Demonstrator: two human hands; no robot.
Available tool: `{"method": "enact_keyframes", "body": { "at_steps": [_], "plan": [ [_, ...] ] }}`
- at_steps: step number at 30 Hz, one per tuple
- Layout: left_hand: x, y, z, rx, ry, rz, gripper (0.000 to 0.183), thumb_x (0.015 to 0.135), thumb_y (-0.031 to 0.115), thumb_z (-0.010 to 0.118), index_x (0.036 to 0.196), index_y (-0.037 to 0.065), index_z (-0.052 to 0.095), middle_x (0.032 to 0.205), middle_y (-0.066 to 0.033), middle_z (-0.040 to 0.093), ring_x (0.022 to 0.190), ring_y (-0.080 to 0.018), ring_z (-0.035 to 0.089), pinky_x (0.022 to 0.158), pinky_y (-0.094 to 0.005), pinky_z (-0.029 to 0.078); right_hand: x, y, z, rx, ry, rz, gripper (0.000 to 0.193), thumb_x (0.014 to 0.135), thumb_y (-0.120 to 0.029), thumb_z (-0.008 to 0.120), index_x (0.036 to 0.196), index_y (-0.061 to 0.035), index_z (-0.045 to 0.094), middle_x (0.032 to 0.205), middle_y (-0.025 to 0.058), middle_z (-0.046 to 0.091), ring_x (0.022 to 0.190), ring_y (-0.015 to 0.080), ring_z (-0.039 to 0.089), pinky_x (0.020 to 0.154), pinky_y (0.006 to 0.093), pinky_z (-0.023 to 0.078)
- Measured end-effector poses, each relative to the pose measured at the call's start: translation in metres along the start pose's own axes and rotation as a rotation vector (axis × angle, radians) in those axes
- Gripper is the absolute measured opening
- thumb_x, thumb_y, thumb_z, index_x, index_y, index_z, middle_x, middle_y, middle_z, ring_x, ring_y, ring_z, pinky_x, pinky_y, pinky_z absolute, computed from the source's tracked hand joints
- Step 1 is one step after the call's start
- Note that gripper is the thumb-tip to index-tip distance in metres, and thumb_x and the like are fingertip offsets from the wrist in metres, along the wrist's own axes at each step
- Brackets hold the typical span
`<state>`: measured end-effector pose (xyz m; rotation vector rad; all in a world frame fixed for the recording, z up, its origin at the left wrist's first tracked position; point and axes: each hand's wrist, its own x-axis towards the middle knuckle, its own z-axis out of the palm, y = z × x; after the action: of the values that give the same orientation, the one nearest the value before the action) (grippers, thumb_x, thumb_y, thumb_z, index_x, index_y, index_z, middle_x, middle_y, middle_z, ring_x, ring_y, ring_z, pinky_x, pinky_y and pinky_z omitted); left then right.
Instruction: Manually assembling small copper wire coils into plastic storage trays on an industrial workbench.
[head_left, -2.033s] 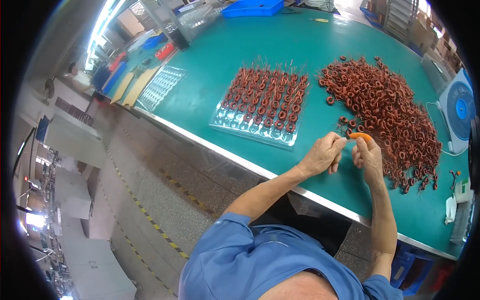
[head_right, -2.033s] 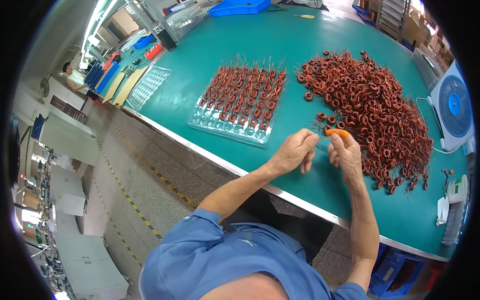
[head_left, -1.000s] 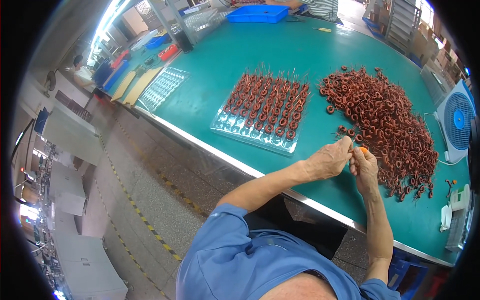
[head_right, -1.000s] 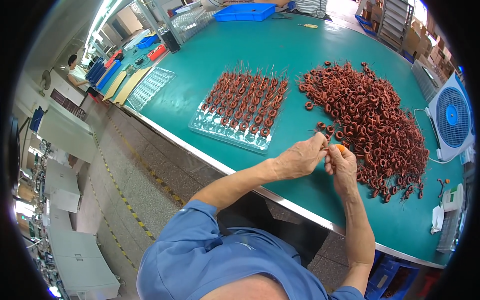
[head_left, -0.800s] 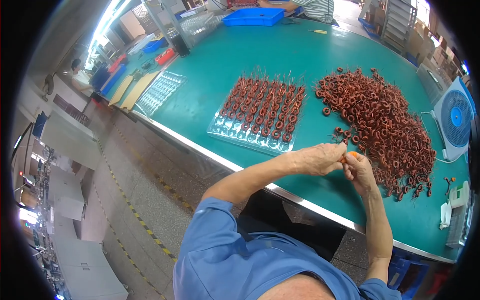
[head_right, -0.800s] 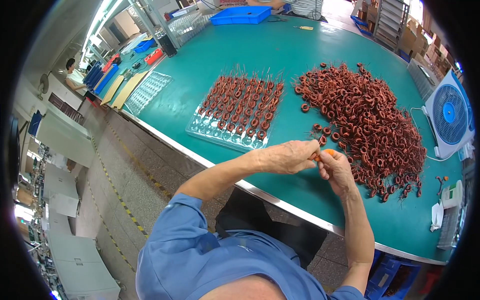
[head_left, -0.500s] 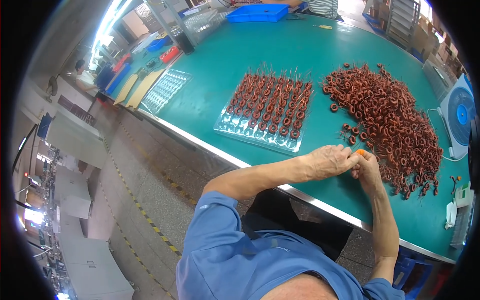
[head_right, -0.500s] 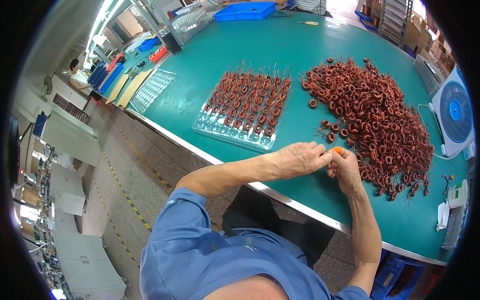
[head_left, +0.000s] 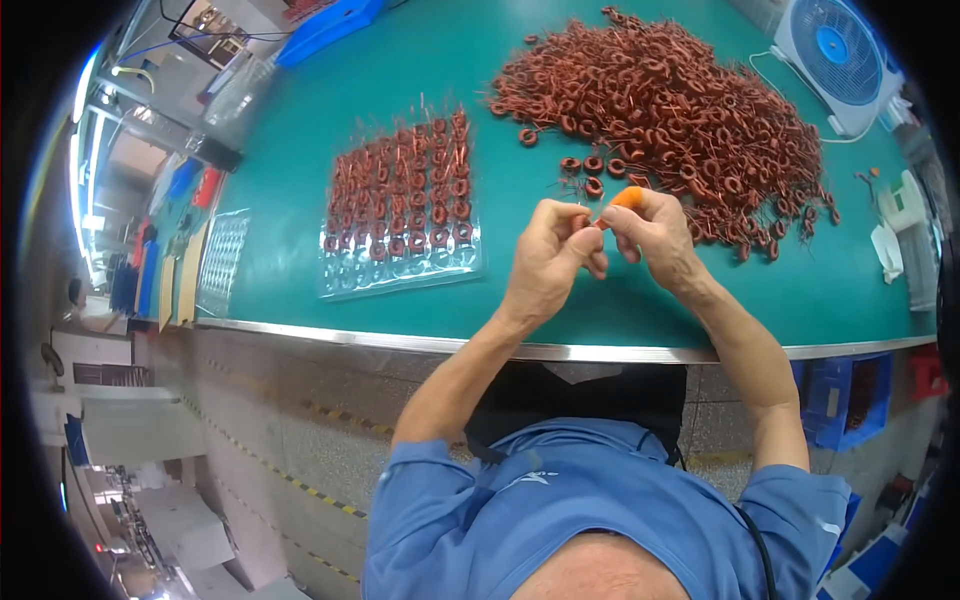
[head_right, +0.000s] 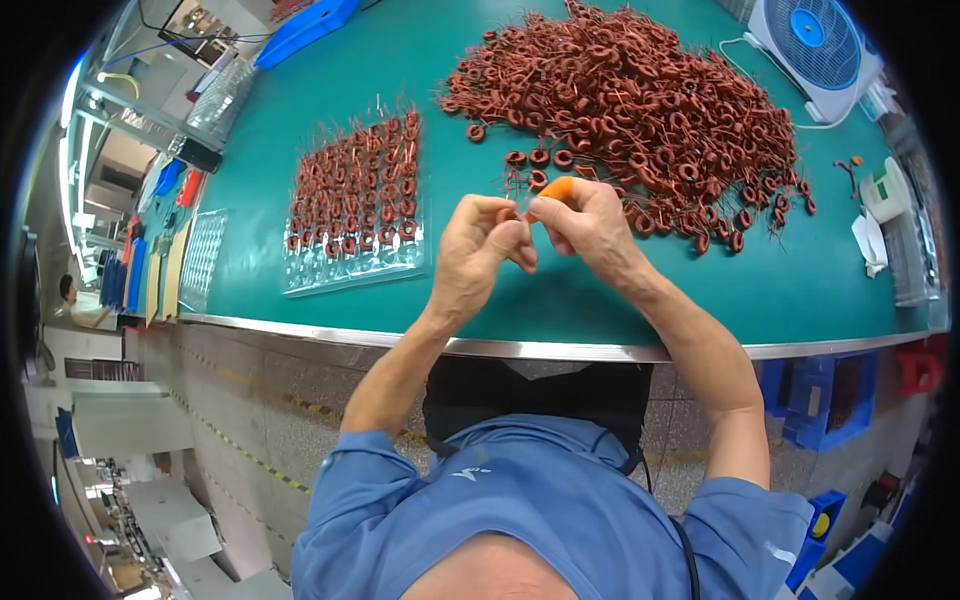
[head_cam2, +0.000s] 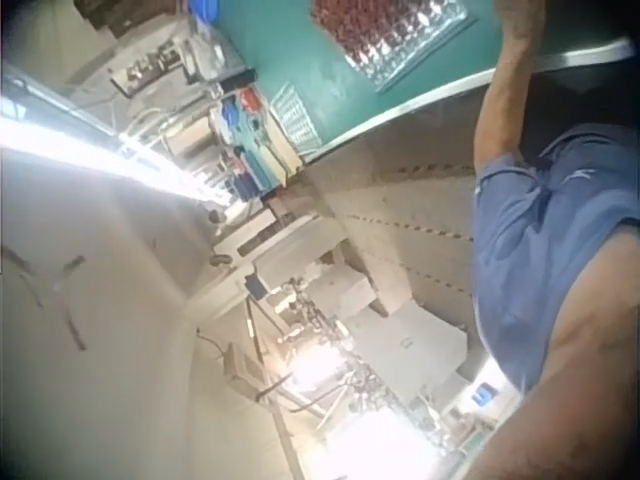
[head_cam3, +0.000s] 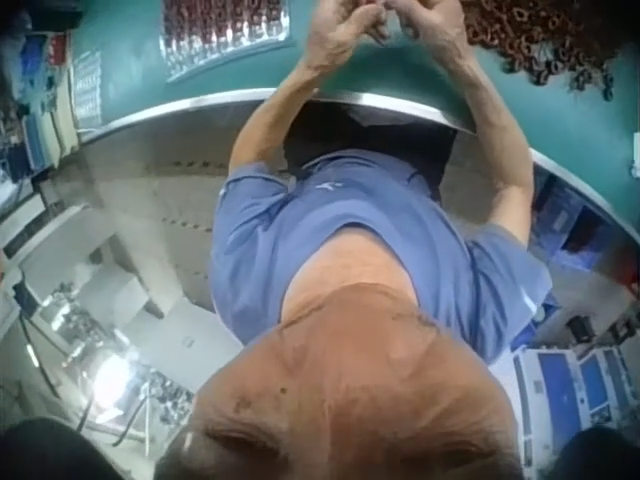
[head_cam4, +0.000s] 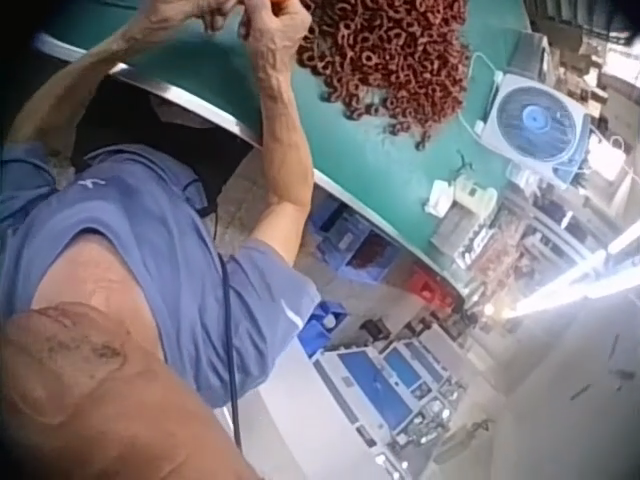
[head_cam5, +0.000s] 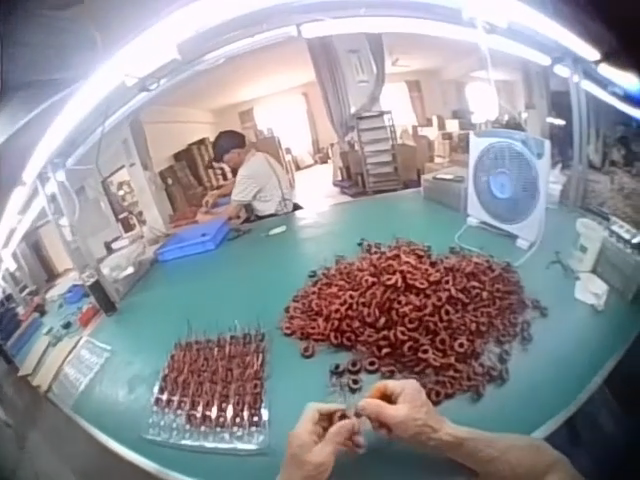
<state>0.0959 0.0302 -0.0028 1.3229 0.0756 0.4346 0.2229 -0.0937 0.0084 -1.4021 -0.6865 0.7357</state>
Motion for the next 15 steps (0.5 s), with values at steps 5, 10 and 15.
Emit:
{"method": "enact_keyframes", "body": {
  "at_steps": [5, 10, 15],
  "plan": [
    [-0.012, -0.021, 0.017, -0.229, 0.056, -0.001, 0.022, 0.102, 0.012, 0.043, 0.118, -0.003, 0.039, 0.094, -0.0141, 0.056, 0.076, -0.0201, 0.063, 0.069, -0.033, 0.059, -0.001, 0.006, -0.013, 0.031, -0.083, 0.08, 0.029, 0.087, -0.028, 0.07, 0.091, 0.0001, 0.066, 0.07, -0.0001, 0.06, 0.057, 0.0055, 0.052, 0.05, 0.0201, 0.04],
    [-0.025, -0.015, 0.019, -0.319, 0.102, -0.025, 0.018, 0.102, 0.013, 0.044, 0.114, -0.001, 0.041, 0.088, -0.0129, 0.057, 0.072, -0.0194, 0.063, 0.063, -0.0308, 0.057, -0.007, -0.002, 0.001, 0.101, -0.156, 0.046, 0.039, 0.087, -0.03, 0.071, 0.112, 0.0, 0.065, 0.091, 0.0054, 0.064, 0.085, 0.0123, 0.059, 0.084, 0.0271, 0.047],
    [-0.03, -0.014, 0.021, -0.205, 0.229, -0.032, 0.014, 0.102, 0.014, 0.045, 0.107, 0.001, 0.043, 0.078, -0.0096, 0.056, 0.064, -0.0169, 0.061, 0.054, -0.0284, 0.054, -0.008, 0.015, 0.011, 0.047, -0.1, -0.077, 0.031, 0.092, -0.026, 0.066, 0.108, 0.0005, 0.065, 0.089, 0.0044, 0.064, 0.086, 0.0123, 0.06, 0.083, 0.0291, 0.048]
  ]
}}
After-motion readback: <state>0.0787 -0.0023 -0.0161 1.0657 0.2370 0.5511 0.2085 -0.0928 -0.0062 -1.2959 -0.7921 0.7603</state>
